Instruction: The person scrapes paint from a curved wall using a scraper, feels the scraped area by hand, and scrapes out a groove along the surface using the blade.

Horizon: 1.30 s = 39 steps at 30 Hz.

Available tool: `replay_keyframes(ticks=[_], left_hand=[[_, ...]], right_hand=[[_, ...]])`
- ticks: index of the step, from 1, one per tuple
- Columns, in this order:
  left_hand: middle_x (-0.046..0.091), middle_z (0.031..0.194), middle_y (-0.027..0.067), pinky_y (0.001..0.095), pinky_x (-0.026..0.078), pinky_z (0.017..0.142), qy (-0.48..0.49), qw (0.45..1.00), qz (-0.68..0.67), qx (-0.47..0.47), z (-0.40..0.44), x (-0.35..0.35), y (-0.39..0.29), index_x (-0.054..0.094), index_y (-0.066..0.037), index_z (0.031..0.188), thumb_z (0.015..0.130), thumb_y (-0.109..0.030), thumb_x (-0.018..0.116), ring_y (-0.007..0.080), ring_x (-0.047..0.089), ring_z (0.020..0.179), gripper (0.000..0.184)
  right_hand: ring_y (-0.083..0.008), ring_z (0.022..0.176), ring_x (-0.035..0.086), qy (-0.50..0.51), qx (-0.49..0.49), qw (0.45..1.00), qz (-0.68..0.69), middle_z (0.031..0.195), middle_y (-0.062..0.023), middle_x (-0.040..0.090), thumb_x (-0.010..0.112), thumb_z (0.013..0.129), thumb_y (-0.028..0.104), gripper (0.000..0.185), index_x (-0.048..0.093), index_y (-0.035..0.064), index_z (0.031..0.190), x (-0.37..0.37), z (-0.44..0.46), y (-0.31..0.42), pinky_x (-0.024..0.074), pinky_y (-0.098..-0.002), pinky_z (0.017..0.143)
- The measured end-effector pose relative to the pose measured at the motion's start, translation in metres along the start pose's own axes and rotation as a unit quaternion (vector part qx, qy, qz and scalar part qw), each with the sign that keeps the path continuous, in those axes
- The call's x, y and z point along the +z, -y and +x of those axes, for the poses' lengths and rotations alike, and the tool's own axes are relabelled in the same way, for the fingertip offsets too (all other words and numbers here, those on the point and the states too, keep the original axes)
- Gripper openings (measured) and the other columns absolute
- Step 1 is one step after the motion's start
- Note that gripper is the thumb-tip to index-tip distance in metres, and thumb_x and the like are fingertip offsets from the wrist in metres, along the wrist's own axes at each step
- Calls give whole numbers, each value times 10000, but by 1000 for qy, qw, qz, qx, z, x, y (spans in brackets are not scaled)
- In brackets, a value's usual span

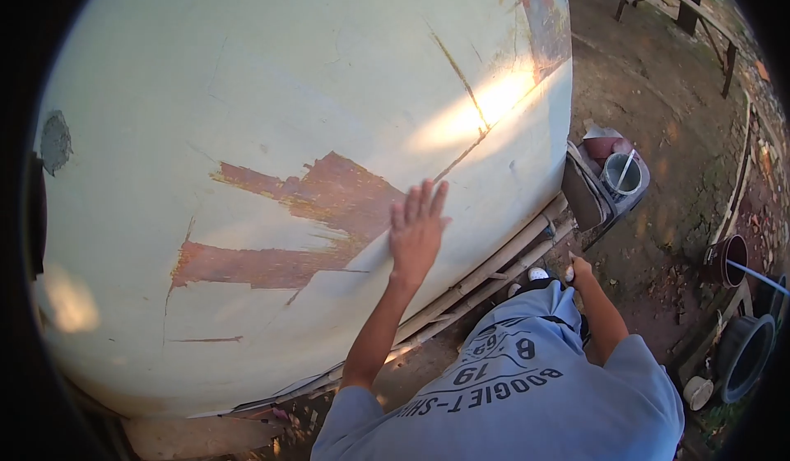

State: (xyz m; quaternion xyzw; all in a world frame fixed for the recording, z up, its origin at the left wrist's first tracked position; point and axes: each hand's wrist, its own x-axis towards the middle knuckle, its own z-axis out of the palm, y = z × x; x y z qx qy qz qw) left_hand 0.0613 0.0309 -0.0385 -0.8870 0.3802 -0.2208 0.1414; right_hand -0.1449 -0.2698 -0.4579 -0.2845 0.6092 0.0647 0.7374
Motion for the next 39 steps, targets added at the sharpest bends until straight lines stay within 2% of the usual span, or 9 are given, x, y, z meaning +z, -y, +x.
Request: replay_keyframes(ticks=[2, 7, 11, 17, 24, 28, 32, 33, 39], left_hand=[[200, 1577, 272, 509, 169, 1188, 294, 929, -170, 146, -26, -3, -35, 263, -98, 1545, 984, -557, 437, 376, 170, 1486, 745], [450, 1441, 276, 355, 337, 1122, 499, 596, -626, 59, -64, 14, -44, 349, -47, 1496, 986, -501, 494, 360, 430, 1367, 698], [445, 1459, 242, 383, 336, 1123, 297, 792, -528, -73, -66, 29, -34, 378, -35, 1474, 987, -474, 500, 351, 421, 1371, 667], [462, 1435, 256, 399, 347, 1115, 342, 743, -563, -120, -67, 21, -40, 384, -28, 1467, 985, -450, 503, 379, 440, 1343, 651], [400, 1480, 269, 393, 331, 1121, 315, 636, -698, -98, -105, 43, -71, 295, 9, 1499, 1002, -373, 524, 339, 417, 1374, 666], [523, 1328, 120, 356, 410, 1044, 202, 405, -866, -212, -122, 56, -68, 355, 9, 1432, 1056, -292, 425, 201, 518, 1208, 487], [551, 1266, 95, 311, 439, 983, 87, 431, -861, -257, -122, 43, -61, 394, 14, 1386, 1046, -208, 465, 153, 539, 1143, 412], [586, 1235, 97, 296, 457, 946, 7, 508, -826, -246, -109, 29, -58, 463, 22, 1344, 1032, -185, 502, 143, 560, 1118, 376], [641, 1206, 119, 300, 478, 960, -123, 400, -843, -338, -68, -8, -46, 531, 52, 1287, 1026, -113, 496, 183, 606, 1142, 311]], right_hand=[[-210, 524, 554, -9, -32, 999, 17, 684, -91, 548, 601, 936, 251, 228, 599, 23, 953, 2, 5, -2, 449, -380, 454], [-196, 523, 551, -37, -106, 994, 6, 673, -86, 562, 699, 881, 287, 370, 611, -53, 995, -11, -56, 4, 432, -378, 473], [-175, 478, 515, -11, -153, 986, -65, 648, -65, 554, 710, 871, 291, 314, 598, -3, 864, 1, -109, 20, 414, -364, 458], [-154, 417, 503, 149, -208, 956, -142, 613, -39, 509, 617, 941, 198, 193, 520, 38, 990, 74, -220, 54, 419, -301, 378], [-115, 591, 596, 405, -215, 838, -297, 800, -37, 579, 561, 990, 189, 479, 365, 60, 1408, 158, -318, 53, 485, -249, 461], [-112, 617, 596, 509, -204, 768, -331, 925, -64, 582, 511, 1007, 138, 643, 172, 130, 1552, 183, -356, 37, 473, -235, 468], [-117, 592, 585, 522, -194, 759, -337, 989, -102, 572, 471, 1023, 115, 717, 30, 204, 1581, 196, -392, 26, 478, -233, 462], [-116, 584, 579, 514, -201, 770, -321, 991, -104, 571, 469, 1026, 122, 710, 33, 203, 1581, 198, -395, 21, 479, -233, 461], [-89, 544, 537, 449, -303, 779, -317, 858, -65, 565, 473, 1031, 163, 633, 135, 164, 1566, 205, -416, 13, 423, -222, 428]])
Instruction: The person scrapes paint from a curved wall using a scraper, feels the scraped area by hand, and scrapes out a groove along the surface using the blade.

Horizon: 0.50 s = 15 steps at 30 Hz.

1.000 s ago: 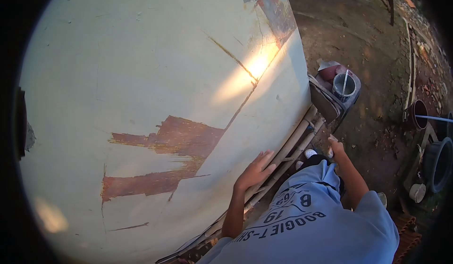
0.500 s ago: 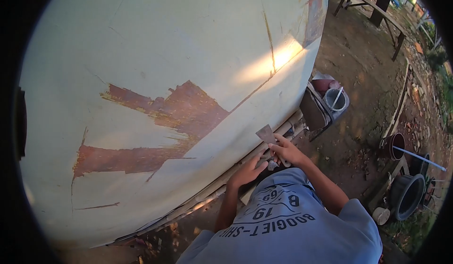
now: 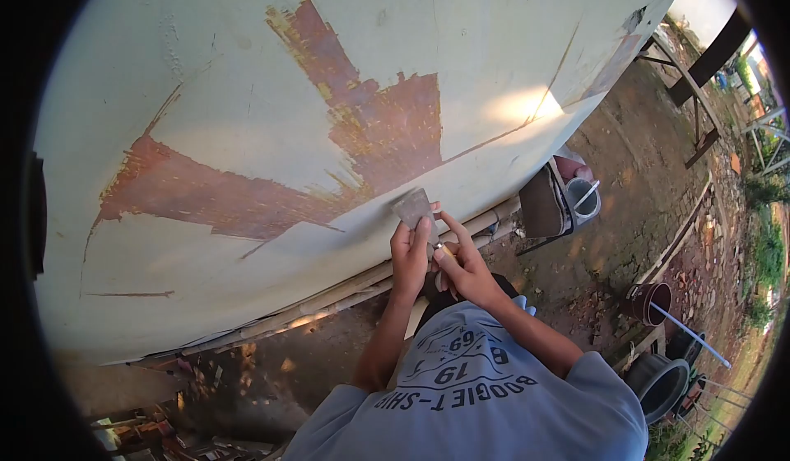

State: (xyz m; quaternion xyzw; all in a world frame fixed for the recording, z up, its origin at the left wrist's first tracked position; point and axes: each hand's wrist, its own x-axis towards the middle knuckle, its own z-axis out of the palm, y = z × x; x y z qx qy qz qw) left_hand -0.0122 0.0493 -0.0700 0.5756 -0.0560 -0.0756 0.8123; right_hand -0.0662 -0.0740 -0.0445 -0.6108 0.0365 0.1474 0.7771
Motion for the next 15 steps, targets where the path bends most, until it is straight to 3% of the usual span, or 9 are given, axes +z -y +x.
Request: replay_keyframes(ticks=[5, 7, 11, 13, 15], left_hand=[[657, 1156, 162, 340, 526, 908, 24, 997, -67, -10, 3, 17, -6, 522, 45, 1258, 1029, -132, 487, 234, 663, 1031, 292], [668, 1081, 163, 334, 564, 826, 2, 996, -87, -9, 6, 26, -7, 522, 39, 1190, 1030, -136, 486, 229, 690, 929, 240], [668, 990, 148, 319, 591, 708, -30, 996, -83, 5, 14, 42, -9, 508, 20, 1100, 1032, -153, 487, 219, 698, 803, 187], [667, 969, 145, 314, 593, 672, -38, 994, -100, 5, 19, 49, -14, 503, 16, 1080, 1033, -160, 488, 216, 698, 759, 183], [666, 938, 139, 304, 588, 613, -56, 993, -99, 26, 24, 56, -16, 496, 16, 1071, 1031, -175, 495, 211, 692, 703, 195]], right_hand=[[-59, 534, 462, -27, -58, 998, 7, 751, -14, 527, 480, 1030, 175, 579, 216, 111, 1542, -3, -6, -20, 367, -209, 457], [-52, 542, 436, -37, -86, 996, 10, 748, -9, 520, 481, 1030, 174, 574, 225, 95, 1538, -3, -5, -24, 359, -207, 483], [-65, 697, 493, -78, -116, 990, 16, 881, -36, 558, 501, 997, 99, 606, 245, 81, 1546, -6, 1, -13, 423, -221, 609], [-77, 773, 508, -112, -214, 967, -86, 976, -53, 578, 503, 982, 70, 592, 291, 72, 1534, -12, 16, -23, 446, -229, 695], [-87, 837, 517, -124, -231, 958, -114, 1056, -67, 591, 506, 972, 52, 573, 336, 61, 1518, -16, 21, -21, 454, -232, 767]])
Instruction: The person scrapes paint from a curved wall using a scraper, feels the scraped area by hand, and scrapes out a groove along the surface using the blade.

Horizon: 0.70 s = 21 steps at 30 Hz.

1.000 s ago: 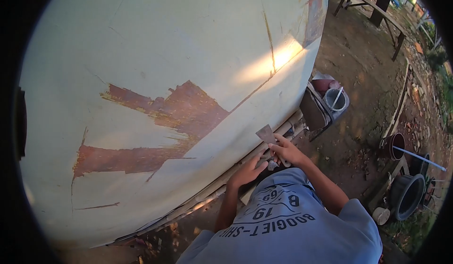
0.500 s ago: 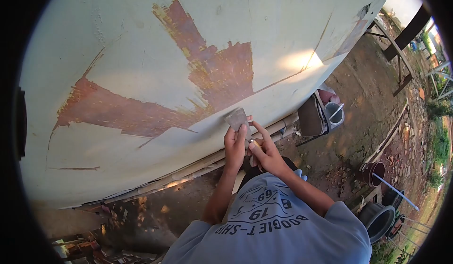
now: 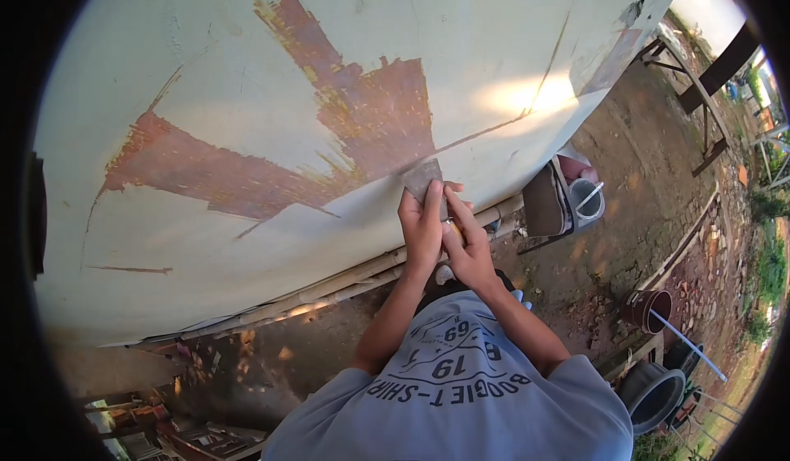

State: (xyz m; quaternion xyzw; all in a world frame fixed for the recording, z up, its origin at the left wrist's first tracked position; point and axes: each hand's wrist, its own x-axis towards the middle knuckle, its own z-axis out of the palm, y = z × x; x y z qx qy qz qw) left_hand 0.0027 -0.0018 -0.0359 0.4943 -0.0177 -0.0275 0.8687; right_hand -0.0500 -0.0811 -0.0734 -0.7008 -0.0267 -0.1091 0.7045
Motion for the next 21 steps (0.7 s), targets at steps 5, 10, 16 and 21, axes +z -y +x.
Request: replay_keyframes(ticks=[5, 10, 16, 21], left_hand=[[677, 922, 133, 289, 578, 571, -32, 999, 7, 13, 9, 6, 1, 543, 30, 1059, 1032, -179, 498, 184, 676, 667, 215], [683, 916, 160, 294, 571, 559, -44, 997, 34, 45, 14, 7, 14, 555, 51, 1086, 1031, -174, 489, 192, 672, 657, 241], [683, 907, 165, 283, 560, 544, -68, 993, 34, 85, 15, 13, 25, 563, 59, 1086, 1033, -168, 483, 182, 663, 643, 247], [681, 902, 166, 282, 558, 547, -69, 992, 60, 88, 16, 15, 23, 566, 53, 1083, 1033, -175, 489, 175, 658, 627, 246]], right_hand=[[-93, 830, 532, -1, 35, 999, 14, 1067, -87, 642, 515, 961, 44, 526, 412, 32, 1476, -2, 13, 13, 463, -232, 779], [-105, 783, 582, -11, -33, 999, -25, 1018, -132, 685, 522, 957, 54, 500, 446, 16, 1450, -8, 19, 0, 495, -257, 715], [-102, 720, 591, 15, -23, 999, -19, 892, -175, 700, 537, 946, 63, 484, 481, 17, 1425, -19, 22, -3, 495, -264, 670], [-99, 698, 589, 12, -73, 997, -35, 859, -186, 697, 537, 942, 56, 484, 486, 22, 1422, -22, 28, -9, 496, -265, 657]])
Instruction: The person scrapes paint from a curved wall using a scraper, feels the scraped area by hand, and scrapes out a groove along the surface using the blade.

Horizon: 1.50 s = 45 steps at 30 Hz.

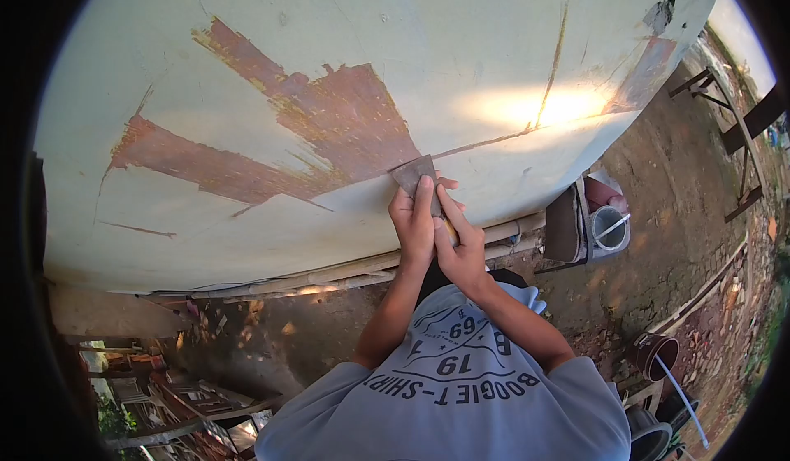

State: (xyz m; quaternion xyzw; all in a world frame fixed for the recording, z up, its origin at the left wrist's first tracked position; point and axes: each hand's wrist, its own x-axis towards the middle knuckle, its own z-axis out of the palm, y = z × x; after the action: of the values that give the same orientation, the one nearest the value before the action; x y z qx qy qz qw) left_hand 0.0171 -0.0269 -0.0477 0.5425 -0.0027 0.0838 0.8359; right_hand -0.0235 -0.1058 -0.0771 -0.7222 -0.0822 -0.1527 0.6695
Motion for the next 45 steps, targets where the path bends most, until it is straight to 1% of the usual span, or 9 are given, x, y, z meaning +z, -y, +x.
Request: replay_keyframes(ticks=[5, 13, 18, 22, 25, 31, 34, 42, 45], left_hand=[[678, 900, 162, 275, 554, 558, -12, 1000, 9, 2, -1, 4, 10, 569, 42, 1077, 1032, -179, 495, 172, 658, 632, 237], [672, 893, 152, 288, 567, 559, -44, 999, 11, 3, -5, 8, 16, 566, 37, 1067, 1031, -169, 489, 170, 654, 639, 223], [669, 895, 149, 288, 565, 556, -64, 998, 3, 4, -11, 11, 8, 553, 29, 1081, 1032, -170, 480, 168, 652, 630, 218], [665, 882, 149, 284, 559, 546, -53, 998, -3, 14, -5, 11, 14, 550, 25, 1080, 1033, -184, 480, 175, 652, 619, 225], [663, 877, 149, 284, 558, 542, -50, 999, -1, 0, -6, 8, 17, 550, 25, 1076, 1036, -183, 473, 176, 652, 616, 225], [666, 878, 155, 284, 556, 541, -44, 999, -11, 8, -2, 14, 4, 552, 38, 1071, 1036, -171, 474, 177, 652, 611, 225], [671, 873, 151, 278, 552, 545, -50, 999, 1, -4, -7, 12, 6, 558, 35, 1054, 1035, -167, 481, 171, 653, 619, 217], [677, 870, 138, 269, 541, 546, -42, 999, -5, -12, -6, 8, 6, 567, 37, 1031, 1036, -165, 483, 159, 651, 621, 218], [679, 874, 139, 267, 539, 548, -51, 998, -2, 40, 1, 13, 4, 566, 40, 1031, 1036, -164, 482, 157, 649, 618, 221]], right_hand=[[-116, 743, 613, -6, -18, 1000, 15, 939, -209, 703, 533, 944, 52, 485, 481, 24, 1426, -4, 0, -4, 506, -273, 699], [-155, 852, 671, 27, 10, 999, 19, 1008, -235, 700, 534, 947, 55, 477, 488, 25, 1421, -14, 0, -2, 519, -295, 760], [-206, 802, 704, 36, 1, 999, 15, 985, -250, 701, 555, 935, 58, 474, 505, 16, 1404, -17, 2, 6, 530, -301, 721], [-219, 716, 702, 19, -51, 999, 0, 897, -247, 698, 569, 926, 55, 468, 522, 14, 1389, -15, 6, -4, 531, -306, 668], [-195, 667, 687, 32, 0, 999, -3, 836, -242, 687, 574, 918, 47, 471, 528, 16, 1385, -20, 5, 0, 524, -304, 637], [-142, 623, 644, 13, -29, 1000, 0, 776, -229, 674, 574, 908, 36, 471, 541, 19, 1378, -15, 10, 4, 507, -280, 604], [-127, 617, 629, 21, 1, 1000, 1, 759, -209, 671, 577, 906, 32, 470, 546, 21, 1374, -17, 4, 2, 500, -275, 596], [-115, 610, 616, 5, -20, 1000, -3, 758, -194, 671, 577, 907, 32, 473, 539, 14, 1378, -10, 1, -4, 493, -272, 591], [-124, 604, 620, 0, -35, 999, 1, 776, -206, 676, 579, 907, 34, 472, 540, 13, 1377, -8, 15, 1, 498, -275, 592]])
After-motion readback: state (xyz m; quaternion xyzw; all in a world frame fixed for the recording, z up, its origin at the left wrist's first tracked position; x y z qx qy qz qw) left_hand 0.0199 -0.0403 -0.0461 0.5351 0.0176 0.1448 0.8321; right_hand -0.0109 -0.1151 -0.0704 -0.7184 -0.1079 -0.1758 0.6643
